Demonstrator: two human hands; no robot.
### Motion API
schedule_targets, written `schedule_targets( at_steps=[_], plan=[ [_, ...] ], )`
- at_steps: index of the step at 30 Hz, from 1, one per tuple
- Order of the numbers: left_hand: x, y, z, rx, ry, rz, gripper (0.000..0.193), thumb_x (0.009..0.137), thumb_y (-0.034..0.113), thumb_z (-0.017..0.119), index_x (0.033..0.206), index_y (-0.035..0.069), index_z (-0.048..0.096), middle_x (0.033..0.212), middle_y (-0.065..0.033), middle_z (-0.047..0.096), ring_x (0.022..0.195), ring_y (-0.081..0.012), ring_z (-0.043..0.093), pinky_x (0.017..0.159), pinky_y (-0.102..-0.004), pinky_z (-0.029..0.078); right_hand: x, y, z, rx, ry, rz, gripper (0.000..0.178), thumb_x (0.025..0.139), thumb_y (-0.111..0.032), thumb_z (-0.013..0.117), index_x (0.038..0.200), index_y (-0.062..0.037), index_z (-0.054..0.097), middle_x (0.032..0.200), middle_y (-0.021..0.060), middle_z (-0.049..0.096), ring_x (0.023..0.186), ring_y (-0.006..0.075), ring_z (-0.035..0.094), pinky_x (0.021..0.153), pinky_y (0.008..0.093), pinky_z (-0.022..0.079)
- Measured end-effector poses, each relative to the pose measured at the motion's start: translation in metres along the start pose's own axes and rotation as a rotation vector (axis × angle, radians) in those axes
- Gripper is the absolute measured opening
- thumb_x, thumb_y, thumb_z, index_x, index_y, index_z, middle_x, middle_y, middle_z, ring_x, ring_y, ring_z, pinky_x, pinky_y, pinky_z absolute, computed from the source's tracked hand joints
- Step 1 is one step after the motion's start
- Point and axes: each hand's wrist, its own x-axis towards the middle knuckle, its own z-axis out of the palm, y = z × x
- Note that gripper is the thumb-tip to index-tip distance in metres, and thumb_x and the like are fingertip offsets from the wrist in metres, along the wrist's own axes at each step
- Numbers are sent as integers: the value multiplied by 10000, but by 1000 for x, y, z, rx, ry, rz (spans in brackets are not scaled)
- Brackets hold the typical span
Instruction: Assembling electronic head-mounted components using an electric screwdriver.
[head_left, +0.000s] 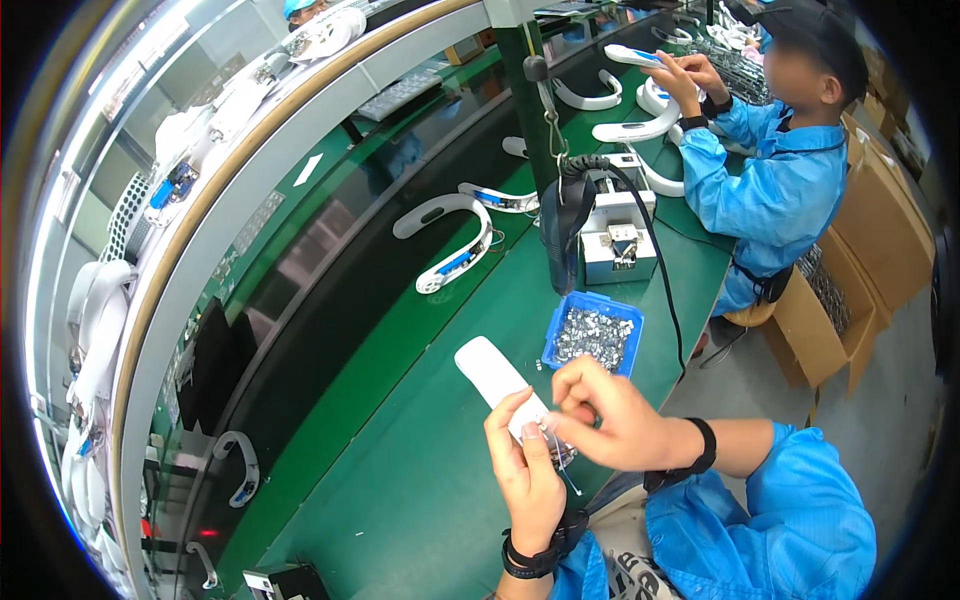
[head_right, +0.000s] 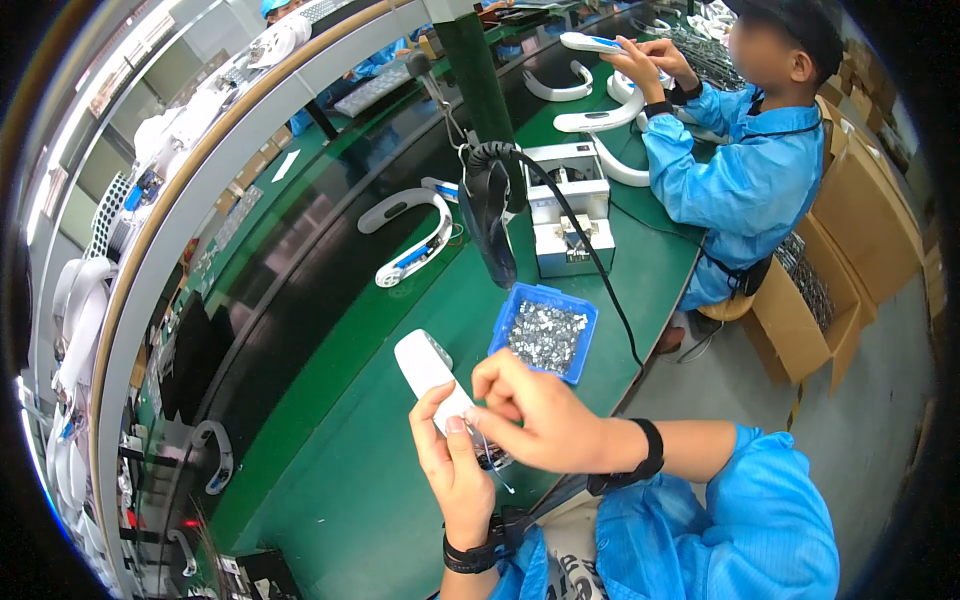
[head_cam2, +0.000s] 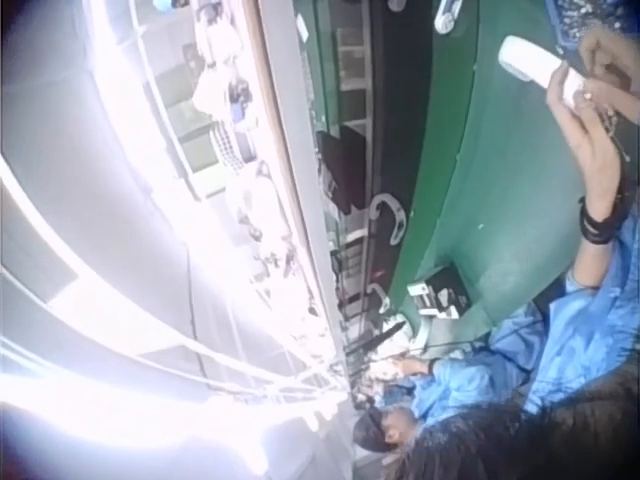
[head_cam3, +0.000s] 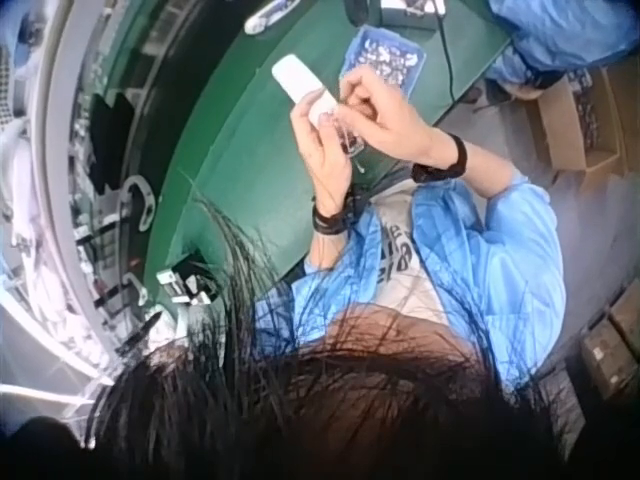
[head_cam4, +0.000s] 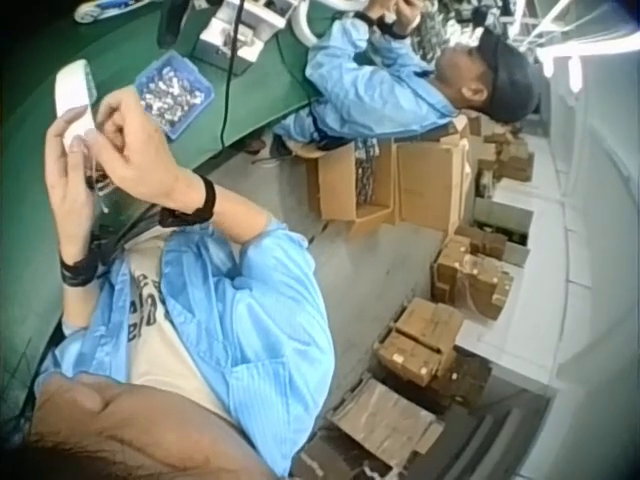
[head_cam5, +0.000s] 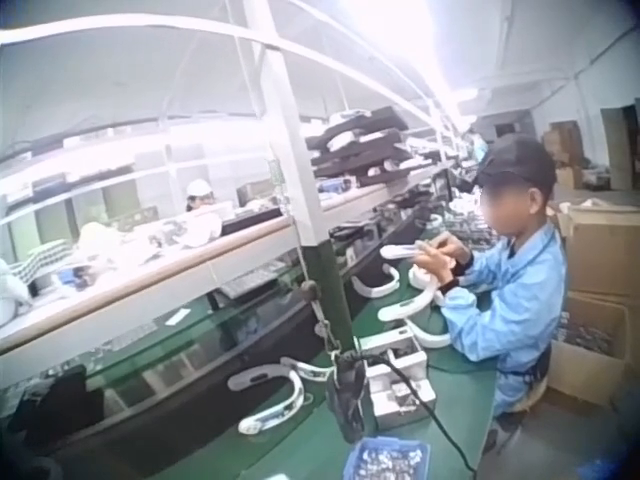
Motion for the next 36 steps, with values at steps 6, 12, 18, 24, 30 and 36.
schedule_targets(
  at_steps=[6, 12, 18, 24, 30, 36],
  plan=[
    [-21, 4, -29, -188, -20, -134, 286, 1144, 165, 405, 1409, 60, 432, 814, -130, 669, 705, -162, 635, 679, -304, 532, 39, 23, -20, -219, 640, -232, 621, 921, -96, 771, 1442, -13, 446, 1417, 155, 529, 1311, 240, 546, 1032, 375, 480],
    [-27, 4, -46, -163, -11, -106, 298, 1150, 204, 386, 1412, 70, 430, 782, -125, 659, 684, -168, 632, 663, -302, 521, 95, 16, -47, 292, 68, -124, 559, 998, -143, 735, 1460, -37, 439, 1203, 105, 690, 1130, 216, 672, 1011, 369, 521],
    [-30, -8, -56, -204, 43, -59, 313, 1147, 226, 402, 1421, 73, 407, 752, -144, 635, 677, -206, 625, 668, -335, 534, 97, 35, -83, 413, 389, -214, 306, 1071, -235, 648, 1235, -27, 495, 870, 38, 577, 623, 100, 569, 542, 252, 462],
    [-29, -6, -49, -175, 45, -76, 306, 1146, 220, 392, 1415, 76, 409, 739, -137, 610, 660, -204, 603, 648, -343, 532, 106, 75, -96, 387, 319, -341, 735, 1018, -718, 486, 1128, 5, 562, 778, 42, 554, 611, 84, 528, 548, 226, 427],
    [-31, -4, -47, -139, 63, -85, 302, 1140, 214, 392, 1407, 74, 411, 731, -128, 597, 652, -202, 595, 642, -340, 527, 112, 92, -93, 295, 355, -302, 840, 986, -795, 427, 1088, 26, 575, 716, 51, 540, 575, 95, 521, 530, 238, 417],
    [-31, 2, -48, -136, 54, -85, 304, 1139, 230, 406, 1401, 74, 413, 721, -127, 598, 642, -198, 598, 635, -332, 520, 118, 86, -93, 329, 343, -230, 795, 1007, -777, 402, 999, -1, 574, 692, 40, 552, 541, 86, 508, 499, 234, 403]
  ],
)
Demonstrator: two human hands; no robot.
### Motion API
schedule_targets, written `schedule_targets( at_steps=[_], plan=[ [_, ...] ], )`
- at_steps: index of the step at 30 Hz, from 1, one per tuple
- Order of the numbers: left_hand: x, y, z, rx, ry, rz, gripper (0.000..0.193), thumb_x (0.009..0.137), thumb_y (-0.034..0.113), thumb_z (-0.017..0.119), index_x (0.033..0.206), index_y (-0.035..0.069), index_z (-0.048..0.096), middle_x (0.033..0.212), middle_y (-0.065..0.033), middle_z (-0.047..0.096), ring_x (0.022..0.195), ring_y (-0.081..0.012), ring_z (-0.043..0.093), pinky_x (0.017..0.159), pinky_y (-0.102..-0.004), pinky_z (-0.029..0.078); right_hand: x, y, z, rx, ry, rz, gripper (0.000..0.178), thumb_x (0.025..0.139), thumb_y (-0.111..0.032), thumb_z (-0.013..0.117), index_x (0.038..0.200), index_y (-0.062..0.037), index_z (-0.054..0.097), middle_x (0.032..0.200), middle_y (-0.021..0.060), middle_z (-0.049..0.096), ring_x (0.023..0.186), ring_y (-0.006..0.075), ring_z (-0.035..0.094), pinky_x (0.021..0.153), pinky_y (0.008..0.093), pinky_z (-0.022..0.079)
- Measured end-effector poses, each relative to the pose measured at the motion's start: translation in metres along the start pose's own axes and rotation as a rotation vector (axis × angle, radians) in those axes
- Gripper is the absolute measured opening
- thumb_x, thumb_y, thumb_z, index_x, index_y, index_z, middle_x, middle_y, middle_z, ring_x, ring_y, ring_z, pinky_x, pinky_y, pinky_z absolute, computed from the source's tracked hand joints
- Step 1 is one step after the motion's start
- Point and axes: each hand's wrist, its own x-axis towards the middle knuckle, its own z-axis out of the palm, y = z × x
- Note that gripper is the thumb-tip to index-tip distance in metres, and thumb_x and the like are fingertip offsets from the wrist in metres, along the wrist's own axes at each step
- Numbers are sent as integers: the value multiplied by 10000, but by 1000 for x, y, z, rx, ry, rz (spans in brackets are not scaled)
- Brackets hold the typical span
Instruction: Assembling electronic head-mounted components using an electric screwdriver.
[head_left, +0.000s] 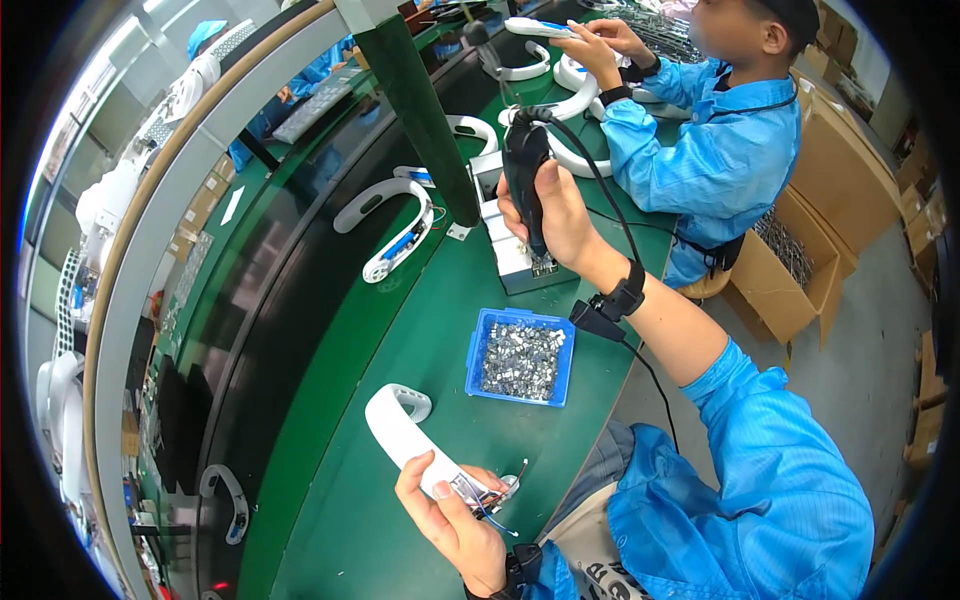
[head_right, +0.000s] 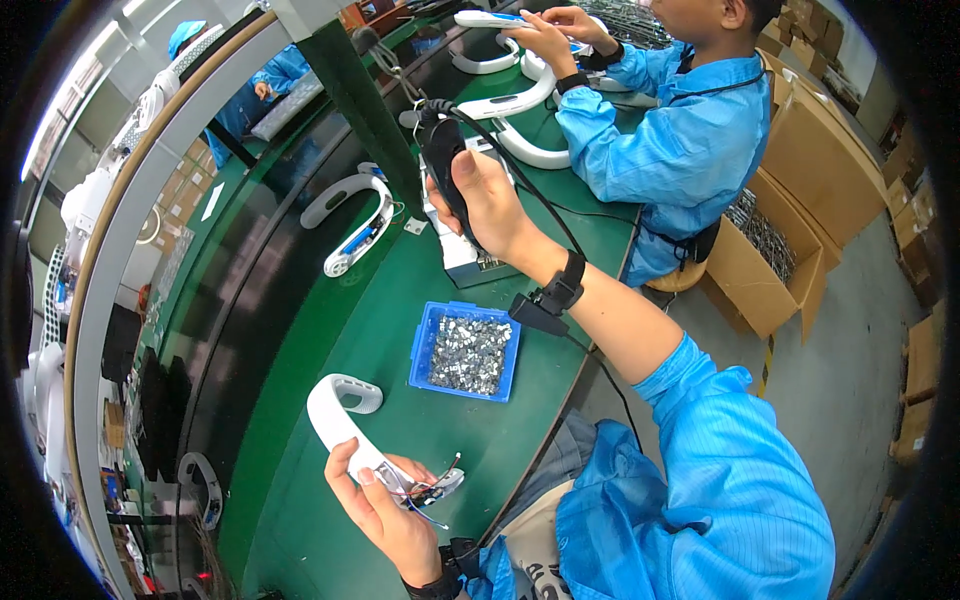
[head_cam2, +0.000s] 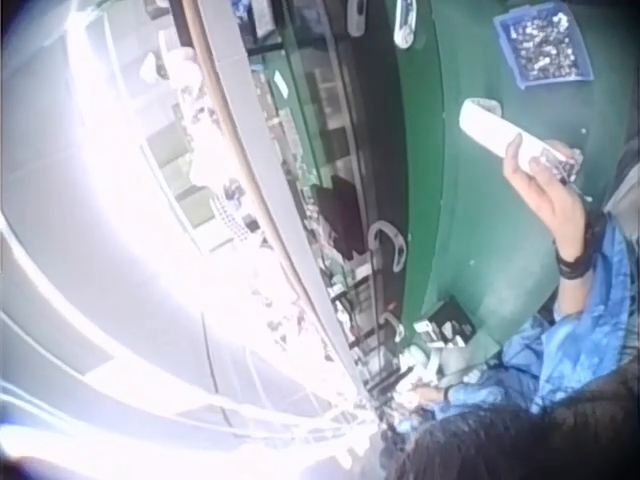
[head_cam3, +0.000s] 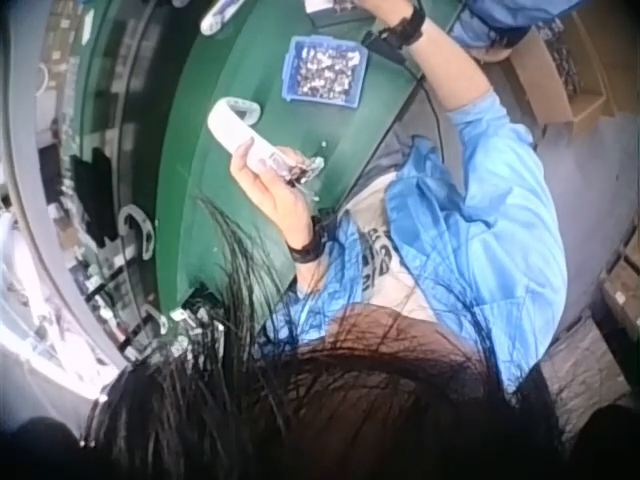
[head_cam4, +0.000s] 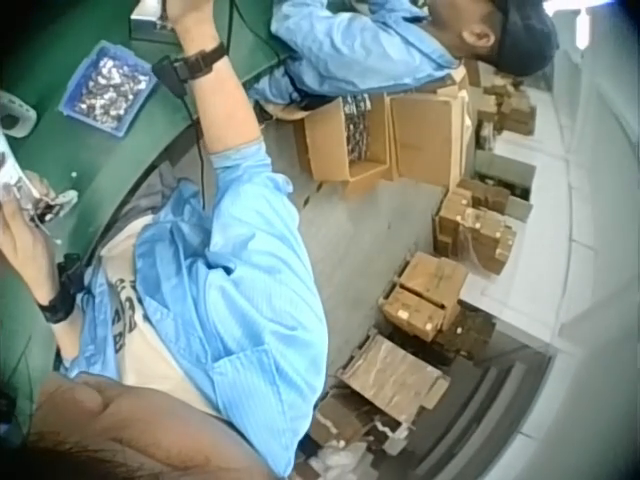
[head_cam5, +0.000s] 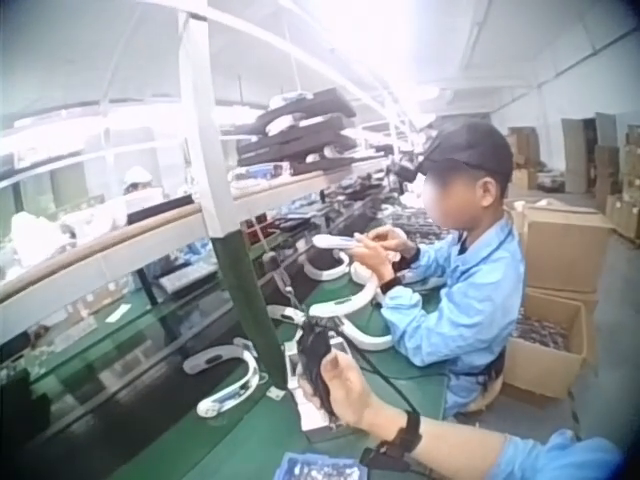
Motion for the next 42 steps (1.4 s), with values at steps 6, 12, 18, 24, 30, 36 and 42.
schedule_targets(
  at_steps=[6, 12, 18, 24, 30, 36, 42],
  plan=[
    [1, 0, -5, 24, -29, -12, 299, 1146, 237, 398, 1390, 68, 418, 720, -123, 619, 636, -189, 613, 636, -310, 510, -18, -26, 21, 304, 6, 188, 836, 1013, -785, 335, 1093, 8, 588, 714, 49, 540, 522, 112, 511, 491, 252, 403],
    [4, 5, -1, 38, -56, -35, 275, 1152, 233, 392, 1356, 60, 458, 723, -104, 638, 636, -162, 621, 637, -287, 505, -42, -119, 111, 671, -197, 192, 1018, 882, -940, 227, 1247, -21, 471, 682, 64, 554, 472, 140, 518, 459, 271, 431],
    [4, -7, -10, 115, -9, 90, 273, 1147, 170, 412, 1371, 25, 467, 882, -109, 681, 734, -148, 658, 695, -281, 523, -71, -146, 159, 608, -440, 289, 931, 832, -880, 542, 1086, 16, 525, 669, 103, 574, 531, 163, 565, 478, 291, 483],
    [-3, 10, -5, -28, 10, 16, 233, 1146, 123, 406, 1338, -1, 453, 998, -103, 637, 791, -158, 675, 762, -291, 556, -81, -128, 168, 750, -541, 355, 564, 916, -518, 724, 1024, 15, 577, 712, 116, 600, 575, 168, 581, 527, 308, 513],
    [-6, 7, -13, -17, -20, 53, 202, 1143, 120, 407, 1299, -1, 448, 987, -101, 632, 784, -160, 677, 742, -287, 560, -84, -114, 175, 793, -623, 344, 322, 946, -261, 789, 978, 9, 616, 739, 116, 616, 596, 160, 584, 535, 307, 516],
    [-15, -4, -23, -96, 12, -18, 342, 1136, 143, 507, 1429, -32, 498, 1381, -103, 591, 1267, -194, 559, 1097, -342, 428, -85, -112, 180, 827, -650, 354, 318, 939, -262, 798, 964, 7, 631, 735, 120, 619, 586, 166, 582, 530, 315, 511],
    [-16, -6, -25, -86, 32, -23, 313, 1126, 119, 518, 1403, -25, 511, 1383, -99, 582, 1282, -188, 545, 1101, -339, 420, -85, -114, 180, 833, -649, 400, 318, 934, -272, 808, 956, 3, 649, 732, 128, 628, 581, 185, 587, 541, 334, 515]
  ],
)
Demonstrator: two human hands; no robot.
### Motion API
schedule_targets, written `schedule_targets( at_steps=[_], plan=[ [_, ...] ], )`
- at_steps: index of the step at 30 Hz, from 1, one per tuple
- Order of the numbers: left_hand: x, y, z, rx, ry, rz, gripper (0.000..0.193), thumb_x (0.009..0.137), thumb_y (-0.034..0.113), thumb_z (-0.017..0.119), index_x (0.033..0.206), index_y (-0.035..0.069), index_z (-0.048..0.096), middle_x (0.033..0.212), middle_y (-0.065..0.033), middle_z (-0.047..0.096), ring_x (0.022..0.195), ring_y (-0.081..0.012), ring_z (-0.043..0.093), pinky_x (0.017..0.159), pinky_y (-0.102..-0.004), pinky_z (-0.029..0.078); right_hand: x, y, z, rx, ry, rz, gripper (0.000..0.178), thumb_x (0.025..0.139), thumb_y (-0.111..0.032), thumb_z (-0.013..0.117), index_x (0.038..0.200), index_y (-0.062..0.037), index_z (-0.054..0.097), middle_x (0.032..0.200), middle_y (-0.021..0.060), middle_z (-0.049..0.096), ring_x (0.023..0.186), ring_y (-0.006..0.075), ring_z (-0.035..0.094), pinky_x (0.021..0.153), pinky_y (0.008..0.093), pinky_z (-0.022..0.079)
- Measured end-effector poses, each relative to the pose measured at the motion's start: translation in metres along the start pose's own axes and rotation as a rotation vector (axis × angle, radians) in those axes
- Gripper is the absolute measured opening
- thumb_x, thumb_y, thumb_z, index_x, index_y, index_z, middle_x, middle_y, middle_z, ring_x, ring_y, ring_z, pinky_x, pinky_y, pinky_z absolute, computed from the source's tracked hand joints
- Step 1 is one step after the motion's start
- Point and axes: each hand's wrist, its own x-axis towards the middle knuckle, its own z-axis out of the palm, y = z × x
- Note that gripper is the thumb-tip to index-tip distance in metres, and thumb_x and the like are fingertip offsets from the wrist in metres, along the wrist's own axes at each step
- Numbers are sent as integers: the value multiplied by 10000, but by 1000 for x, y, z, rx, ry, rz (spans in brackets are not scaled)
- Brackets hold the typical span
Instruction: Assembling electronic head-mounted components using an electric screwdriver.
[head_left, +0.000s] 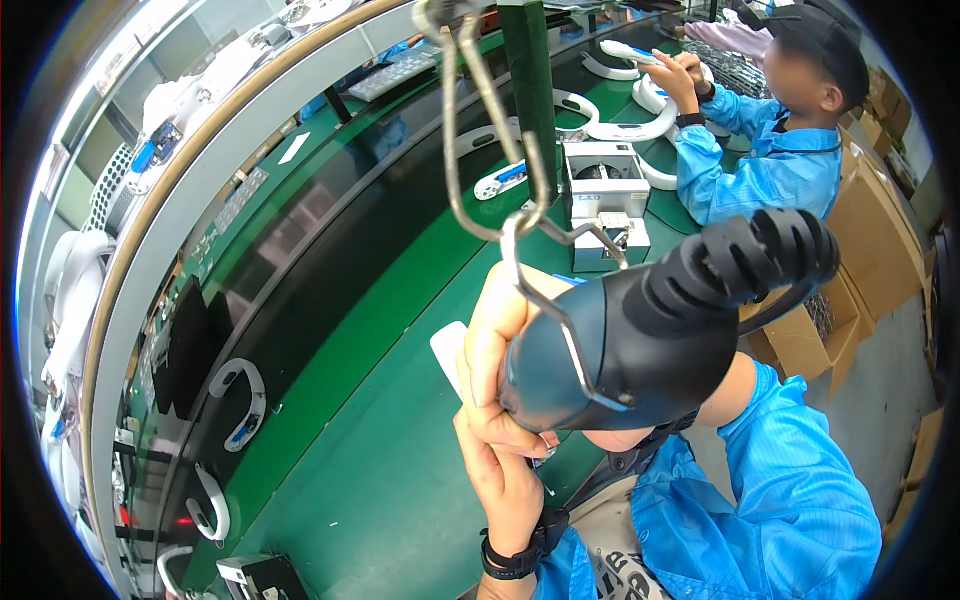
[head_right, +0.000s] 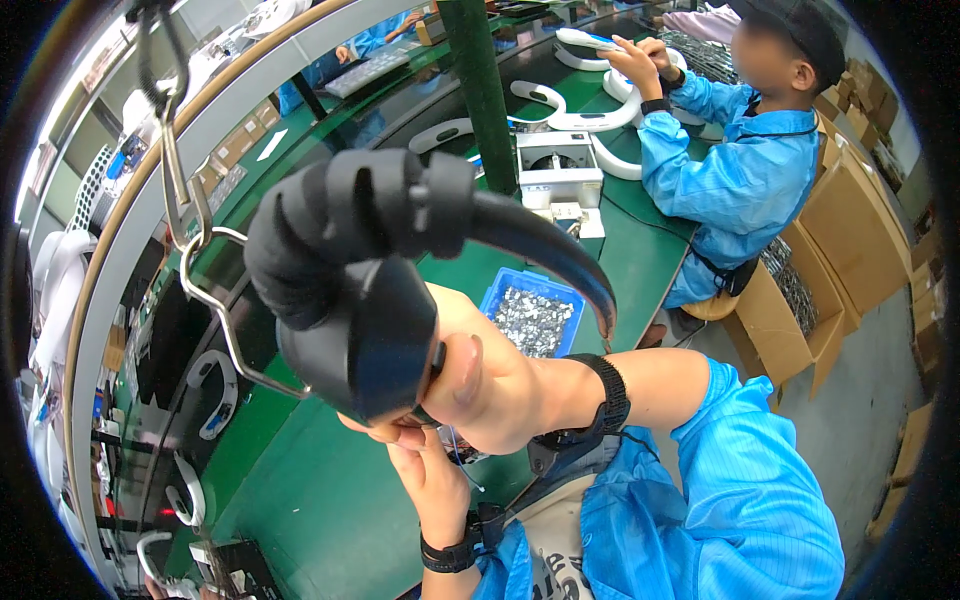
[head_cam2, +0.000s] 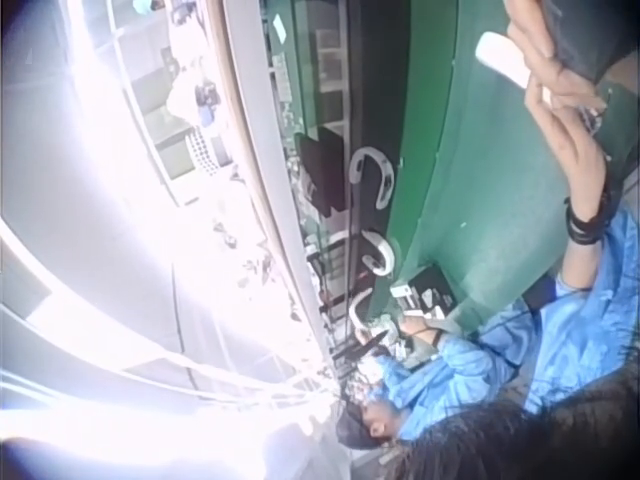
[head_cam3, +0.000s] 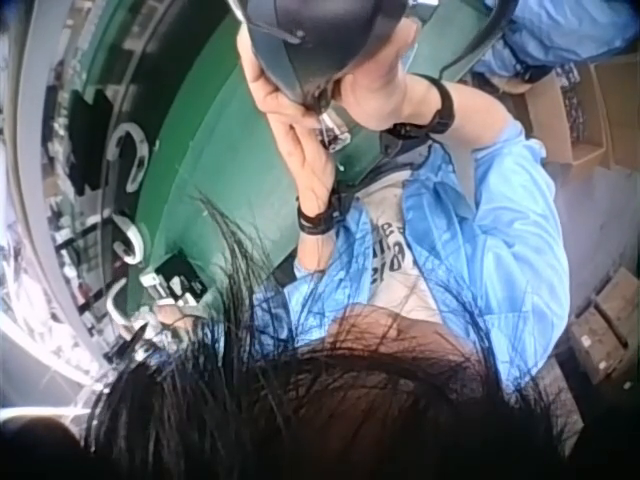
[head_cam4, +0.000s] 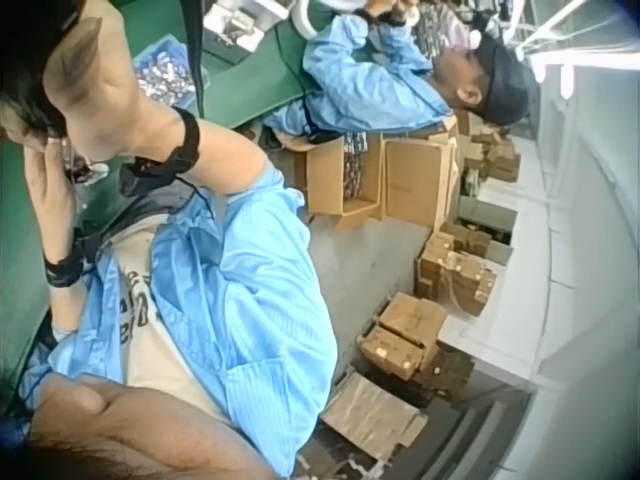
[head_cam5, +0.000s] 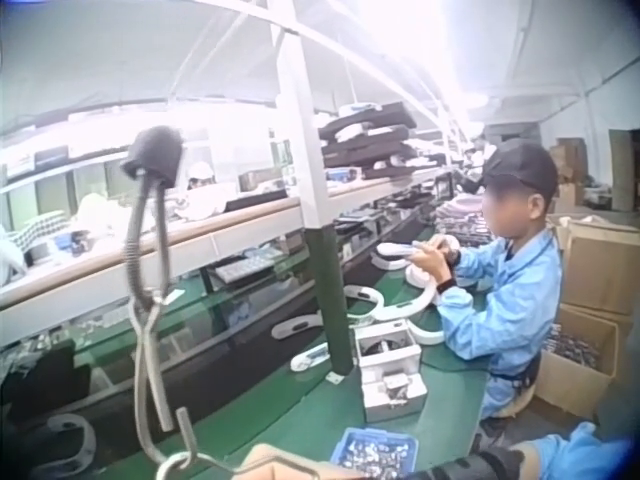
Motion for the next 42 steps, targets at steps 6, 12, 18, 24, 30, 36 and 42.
schedule_targets(
  at_steps=[6, 12, 18, 24, 30, 36, 42],
  plan=[
    [2, 0, 0, 51, 33, 48, 235, 1119, 127, 545, 1302, -20, 541, 1268, -94, 621, 1177, -173, 590, 1064, -331, 446, 0, -1, 2, 29, 8, 38, 319, 929, -281, 817, 949, -1, 666, 728, 136, 636, 576, 203, 592, 553, 354, 520],
    [4, -1, -1, 109, -35, 92, 297, 1082, 40, 484, 1376, -4, 493, 1228, -70, 589, 1093, -125, 577, 956, -280, 486, -1, -7, 7, 46, 20, 69, 320, 924, -291, 827, 941, -5, 684, 725, 144, 644, 571, 222, 597, 564, 373, 524],
    [8, 0, 7, 154, 23, 173, 284, 1100, 55, 449, 1380, 8, 459, 1053, -112, 658, 816, -147, 659, 760, -288, 547, -9, -22, 15, 1, 132, -41, 672, 828, -590, 830, 1046, 9, 618, 714, 158, 632, 599, 241, 622, 575, 390, 528],
    [4, 7, 1, 44, -53, 31, 263, 1151, 205, 380, 1373, 78, 442, 718, -102, 622, 616, -159, 610, 603, -285, 497, -19, -60, -34, -750, 397, -356, 994, 836, -965, 379, 1124, -22, 507, 720, 109, 587, 517, 186, 556, 483, 317, 477],
    [4, 4, 7, 22, -58, 55, 255, 1142, 159, 342, 1363, 70, 433, 696, -116, 609, 603, -174, 606, 600, -303, 499, -57, -82, -170, -723, 676, -567, 790, 1032, -755, 380, 1163, 6, 548, 735, 76, 560, 539, 135, 539, 498, 268, 443],
    [7, 4, 14, 59, -46, 33, 259, 1139, 166, 345, 1366, 72, 429, 692, -119, 611, 601, -176, 604, 600, -302, 495, -54, -76, -198, -819, 720, -605, 780, 1026, -732, 449, 1086, 35, 574, 719, 72, 564, 542, 125, 534, 492, 259, 425],
    [6, 5, 18, 73, -44, 33, 264, 1142, 172, 346, 1372, 73, 429, 693, -117, 610, 603, -171, 598, 604, -297, 492, -54, -71, -200, -790, 701, -455, 787, 1015, -757, 421, 1051, 18, 553, 691, 54, 523, 548, 116, 524, 497, 256, 418]
  ],
)
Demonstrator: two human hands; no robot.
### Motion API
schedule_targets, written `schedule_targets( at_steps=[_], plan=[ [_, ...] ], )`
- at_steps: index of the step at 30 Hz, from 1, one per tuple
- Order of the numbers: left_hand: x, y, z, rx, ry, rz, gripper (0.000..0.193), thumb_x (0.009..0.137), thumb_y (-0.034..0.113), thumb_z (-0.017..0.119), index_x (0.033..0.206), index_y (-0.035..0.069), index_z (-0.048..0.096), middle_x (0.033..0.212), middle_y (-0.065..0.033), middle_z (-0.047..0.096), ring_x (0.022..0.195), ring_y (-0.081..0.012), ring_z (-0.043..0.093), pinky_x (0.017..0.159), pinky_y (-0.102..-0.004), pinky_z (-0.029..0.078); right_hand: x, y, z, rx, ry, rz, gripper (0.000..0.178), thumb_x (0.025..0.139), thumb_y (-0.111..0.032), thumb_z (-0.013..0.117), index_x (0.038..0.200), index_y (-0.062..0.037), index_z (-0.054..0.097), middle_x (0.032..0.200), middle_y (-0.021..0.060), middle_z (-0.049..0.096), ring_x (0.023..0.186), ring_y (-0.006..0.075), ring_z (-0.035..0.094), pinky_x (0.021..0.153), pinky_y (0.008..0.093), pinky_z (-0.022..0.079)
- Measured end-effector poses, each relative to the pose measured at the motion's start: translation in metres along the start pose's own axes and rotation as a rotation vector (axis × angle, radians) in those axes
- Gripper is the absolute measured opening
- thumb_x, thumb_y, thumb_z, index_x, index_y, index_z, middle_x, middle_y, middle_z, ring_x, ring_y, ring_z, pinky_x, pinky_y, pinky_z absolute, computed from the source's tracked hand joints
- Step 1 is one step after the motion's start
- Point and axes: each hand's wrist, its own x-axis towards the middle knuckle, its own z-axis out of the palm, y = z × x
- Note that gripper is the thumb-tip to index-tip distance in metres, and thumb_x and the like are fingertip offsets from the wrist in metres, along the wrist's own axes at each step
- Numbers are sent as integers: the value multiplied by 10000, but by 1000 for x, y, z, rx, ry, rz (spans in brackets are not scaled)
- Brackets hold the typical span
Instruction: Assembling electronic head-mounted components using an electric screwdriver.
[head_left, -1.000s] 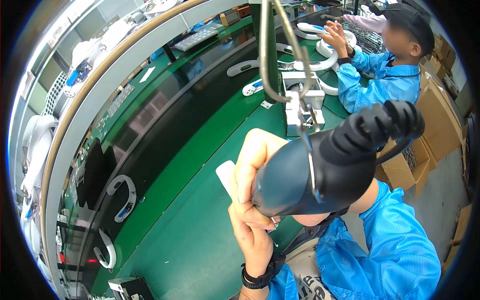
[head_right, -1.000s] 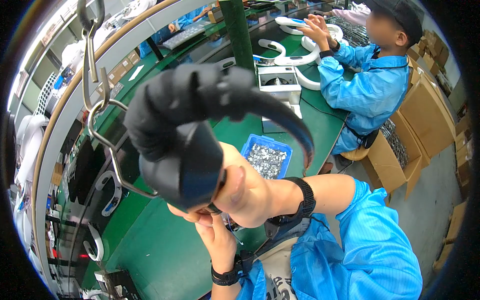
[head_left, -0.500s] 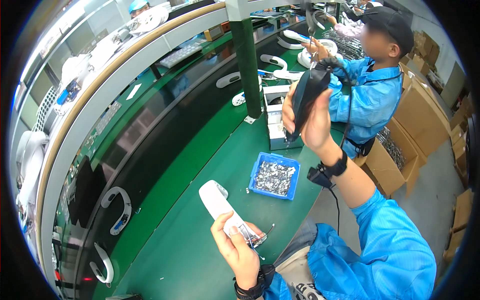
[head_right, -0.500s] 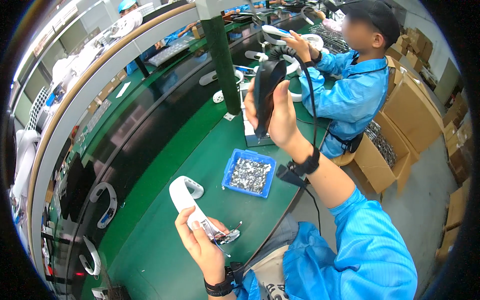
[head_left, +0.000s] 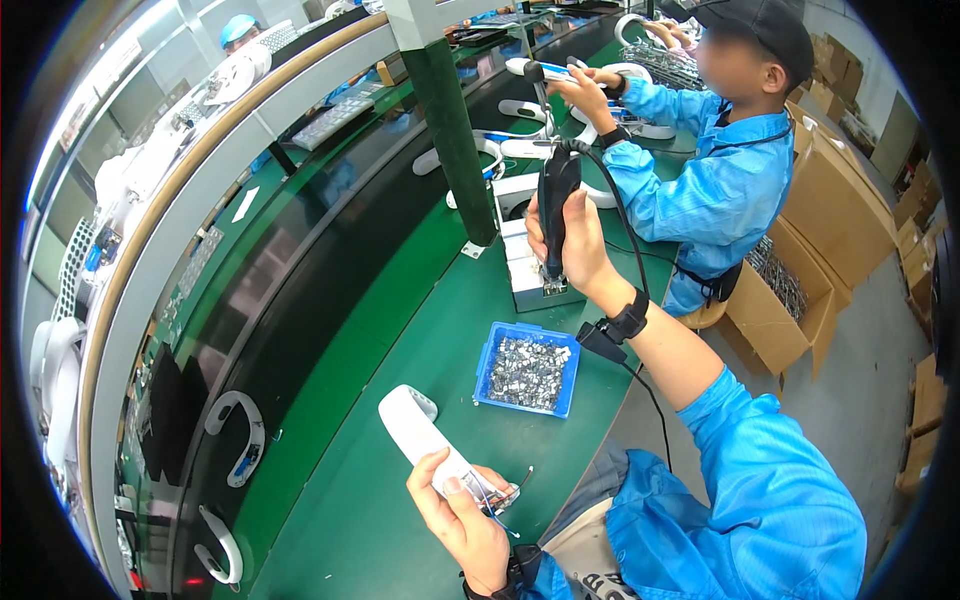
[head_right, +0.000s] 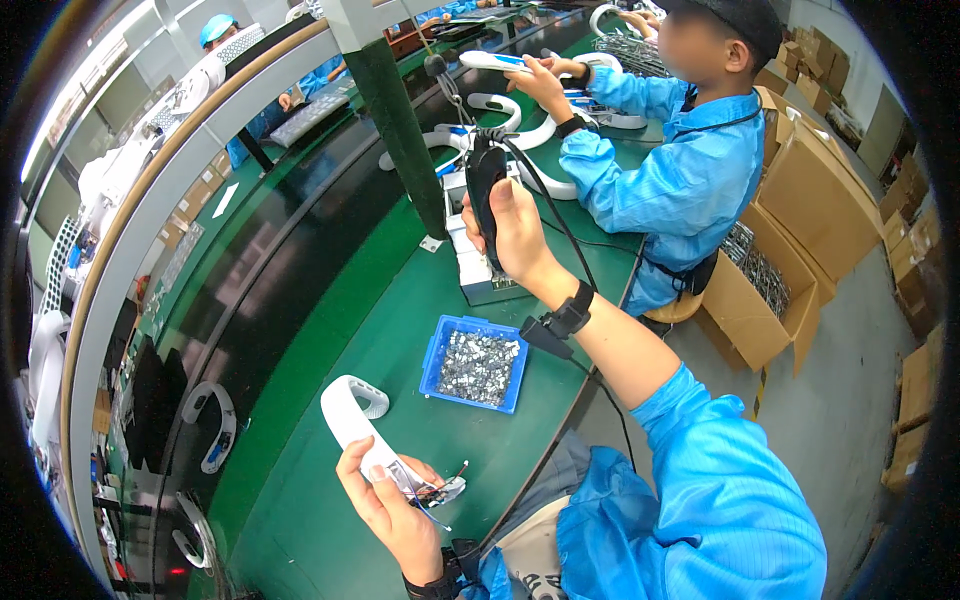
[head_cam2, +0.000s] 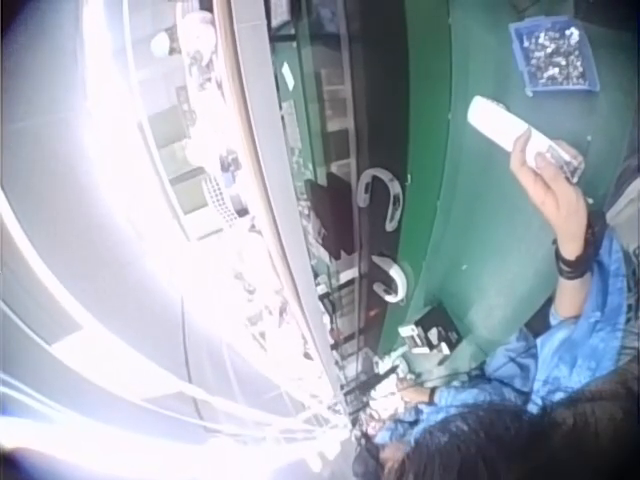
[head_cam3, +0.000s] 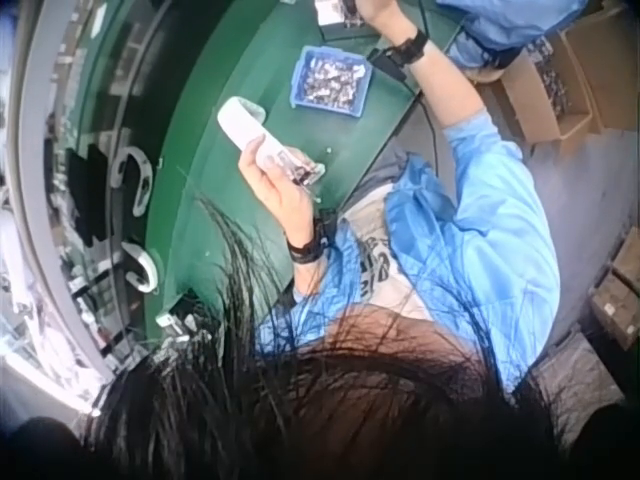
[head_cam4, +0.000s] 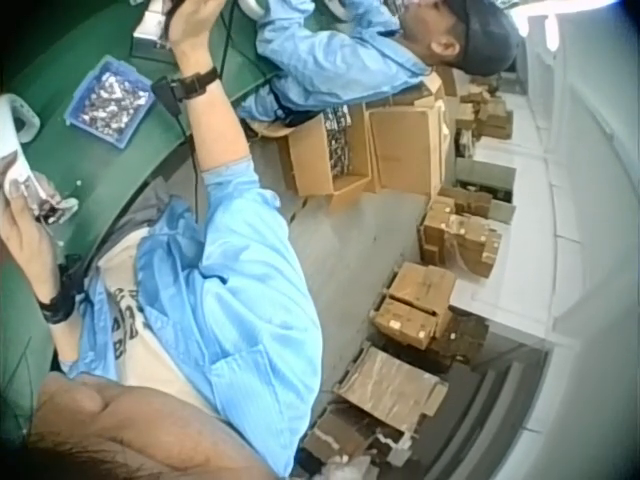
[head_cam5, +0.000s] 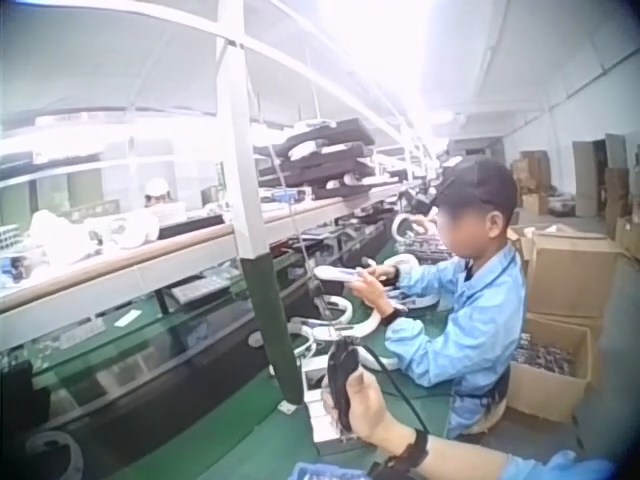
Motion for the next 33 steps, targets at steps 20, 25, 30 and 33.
schedule_targets(
  at_steps=[20, 25, 30, 33],
  plan=[
    [-5, -9, -7, 14, -22, 8, 268, 1137, 135, 402, 1369, 25, 479, 996, -104, 643, 820, -145, 623, 755, -284, 507, -87, -155, 159, 414, -478, 273, 1125, 732, -1001, 501, 1108, 57, 564, 650, 127, 601, 510, 199, 577, 452, 326, 493],
    [-7, -4, -10, 115, 40, 116, 296, 1108, 57, 408, 1382, -18, 489, 1164, -111, 616, 998, -151, 620, 921, -286, 491, -96, -133, 172, 677, -538, 350, 739, 869, -678, 735, 986, 46, 641, 695, 167, 643, 558, 230, 606, 497, 354, 514],
    [-8, 4, -9, 24, -16, 52, 274, 1116, 55, 402, 1378, -5, 452, 1069, -96, 627, 826, -133, 650, 797, -274, 537, -98, -115, 169, 725, -614, 406, 436, 876, -333, 851, 1036, 29, 667, 692, 140, 637, 581, 205, 600, 522, 333, 514],
    [-8, 3, -8, -3, -18, 60, 273, 1120, 56, 406, 1385, -4, 438, 1046, -96, 629, 783, -130, 651, 749, -274, 548, -91, -111, 164, 417, -858, 126, 847, 942, -807, 474, 1052, 24, 593, 777, 60, 613, 650, 128, 580, 562, 266, 479]
  ],
)
